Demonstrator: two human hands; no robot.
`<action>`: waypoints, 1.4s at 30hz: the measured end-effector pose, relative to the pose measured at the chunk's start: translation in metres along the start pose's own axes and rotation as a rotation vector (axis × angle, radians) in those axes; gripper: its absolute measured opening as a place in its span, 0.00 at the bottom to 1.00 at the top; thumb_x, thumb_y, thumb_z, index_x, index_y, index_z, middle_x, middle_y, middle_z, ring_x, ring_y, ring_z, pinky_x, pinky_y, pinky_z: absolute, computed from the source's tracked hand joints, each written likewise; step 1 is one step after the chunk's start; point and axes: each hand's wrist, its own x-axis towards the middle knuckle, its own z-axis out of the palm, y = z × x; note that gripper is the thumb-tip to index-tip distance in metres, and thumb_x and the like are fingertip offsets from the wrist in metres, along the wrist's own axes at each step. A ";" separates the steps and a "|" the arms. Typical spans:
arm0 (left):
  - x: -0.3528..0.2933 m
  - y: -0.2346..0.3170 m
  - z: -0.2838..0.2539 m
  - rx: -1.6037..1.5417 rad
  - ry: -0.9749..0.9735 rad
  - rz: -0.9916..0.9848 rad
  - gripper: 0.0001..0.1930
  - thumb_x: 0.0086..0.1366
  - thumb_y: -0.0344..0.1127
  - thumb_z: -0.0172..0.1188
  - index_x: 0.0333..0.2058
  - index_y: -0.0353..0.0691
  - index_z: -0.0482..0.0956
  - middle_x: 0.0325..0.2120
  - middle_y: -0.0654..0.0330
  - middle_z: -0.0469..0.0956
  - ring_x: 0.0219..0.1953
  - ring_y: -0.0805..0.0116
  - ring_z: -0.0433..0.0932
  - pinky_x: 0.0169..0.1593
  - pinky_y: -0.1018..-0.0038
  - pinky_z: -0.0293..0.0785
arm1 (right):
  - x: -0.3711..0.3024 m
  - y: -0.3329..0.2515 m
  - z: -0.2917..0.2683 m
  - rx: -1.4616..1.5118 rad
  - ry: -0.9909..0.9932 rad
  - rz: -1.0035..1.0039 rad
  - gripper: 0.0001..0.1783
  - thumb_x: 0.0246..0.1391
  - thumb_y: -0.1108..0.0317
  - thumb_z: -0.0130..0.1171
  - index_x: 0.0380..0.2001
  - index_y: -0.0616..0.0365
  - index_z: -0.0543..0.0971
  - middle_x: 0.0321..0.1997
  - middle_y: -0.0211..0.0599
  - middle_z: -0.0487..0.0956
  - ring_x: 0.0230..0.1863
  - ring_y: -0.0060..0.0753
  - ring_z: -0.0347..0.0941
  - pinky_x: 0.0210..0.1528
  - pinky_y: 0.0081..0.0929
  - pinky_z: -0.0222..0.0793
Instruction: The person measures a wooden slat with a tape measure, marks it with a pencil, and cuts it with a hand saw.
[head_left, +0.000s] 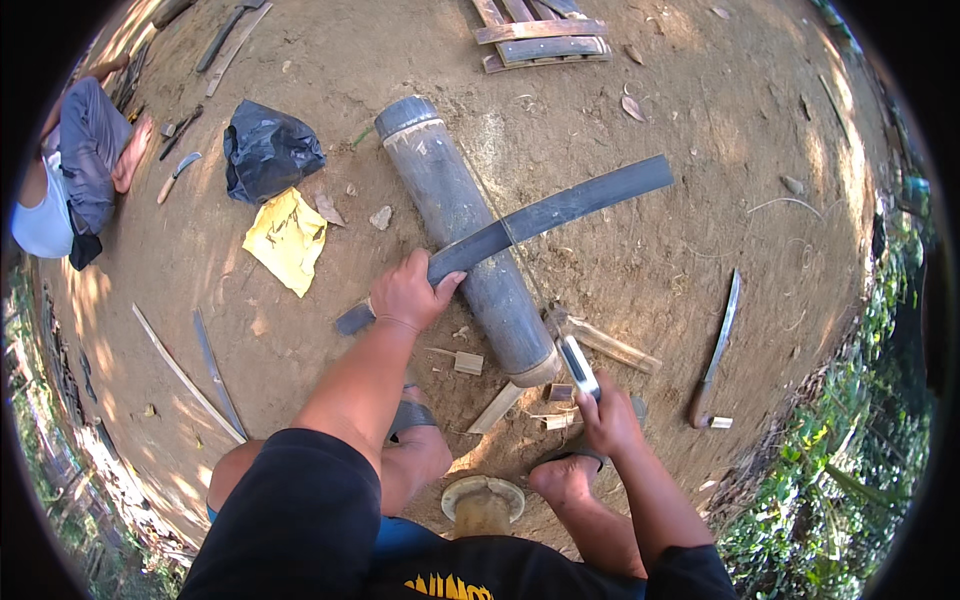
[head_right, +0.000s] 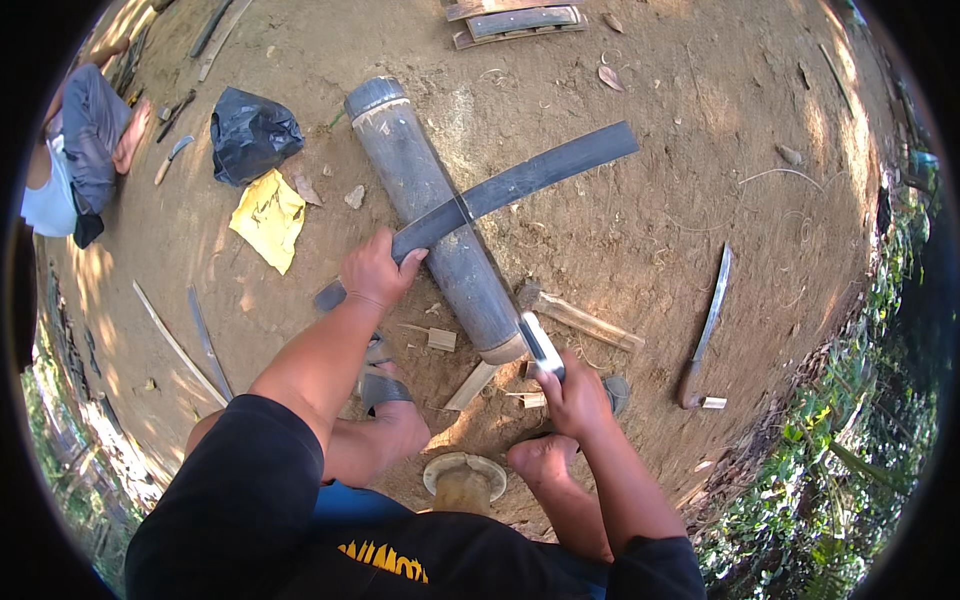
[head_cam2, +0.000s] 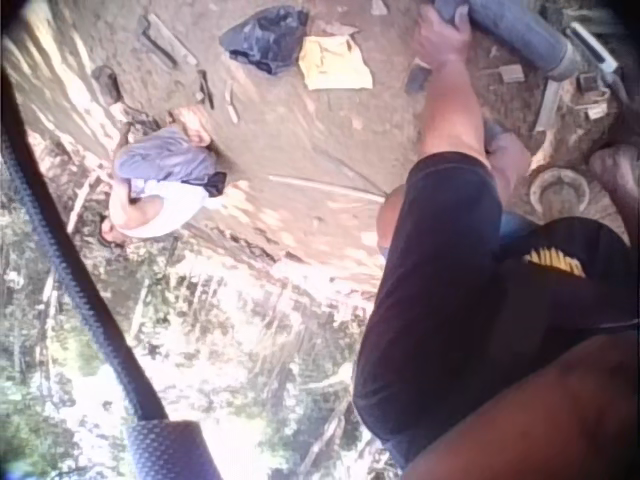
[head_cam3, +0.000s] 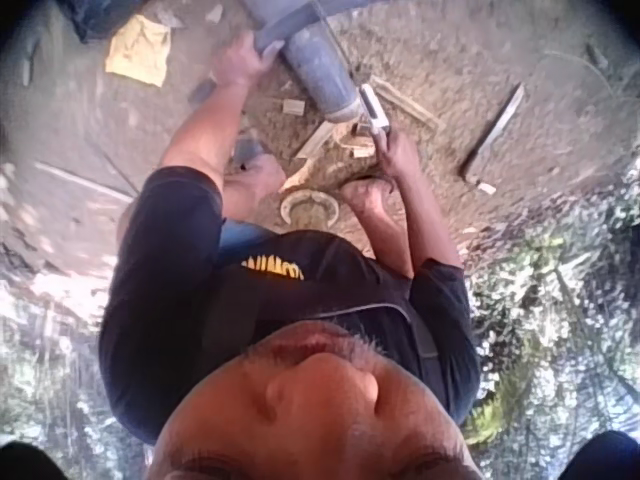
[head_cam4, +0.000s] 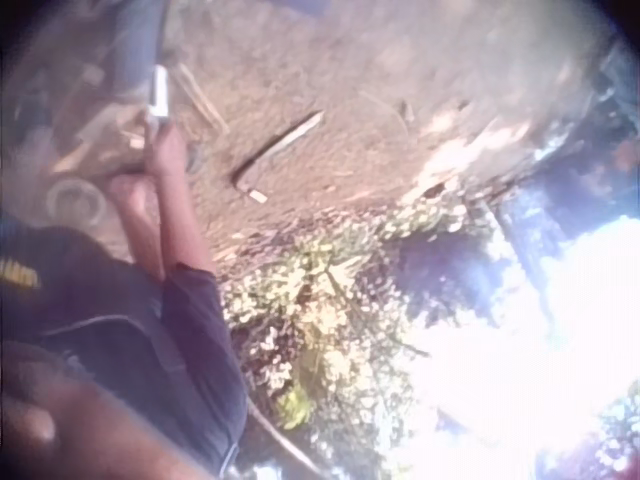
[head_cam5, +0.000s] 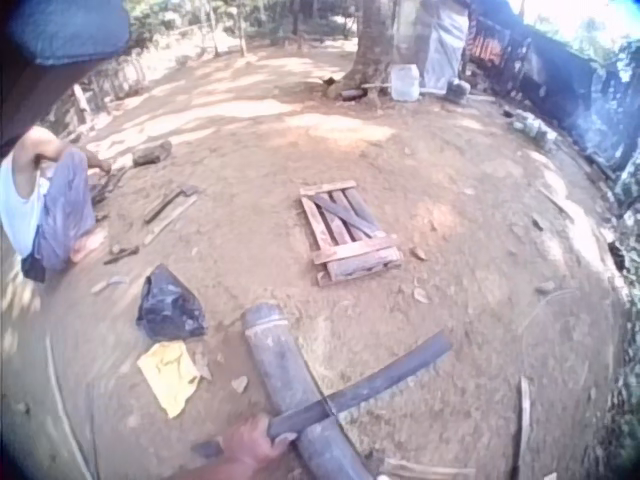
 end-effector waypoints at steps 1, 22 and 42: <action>0.001 -0.005 0.001 0.016 0.007 0.014 0.30 0.57 0.70 0.63 0.29 0.43 0.75 0.24 0.49 0.81 0.27 0.44 0.82 0.31 0.53 0.77 | 0.020 -0.024 -0.003 0.062 -0.044 0.035 0.30 0.67 0.44 0.51 0.52 0.63 0.73 0.38 0.62 0.82 0.46 0.68 0.79 0.49 0.53 0.72; 0.006 -0.002 0.001 0.039 -0.016 -0.002 0.32 0.59 0.71 0.60 0.30 0.42 0.74 0.24 0.48 0.81 0.28 0.42 0.82 0.32 0.51 0.77 | -0.039 0.018 0.004 0.075 -0.026 -0.021 0.24 0.66 0.50 0.55 0.48 0.63 0.73 0.41 0.63 0.81 0.47 0.68 0.77 0.50 0.56 0.71; -0.002 -0.001 0.011 0.044 -0.045 -0.022 0.32 0.60 0.71 0.59 0.30 0.42 0.74 0.24 0.46 0.80 0.28 0.39 0.80 0.31 0.48 0.75 | 0.050 -0.030 0.005 0.105 0.057 -0.041 0.30 0.66 0.44 0.54 0.50 0.64 0.71 0.37 0.63 0.81 0.44 0.70 0.77 0.46 0.57 0.71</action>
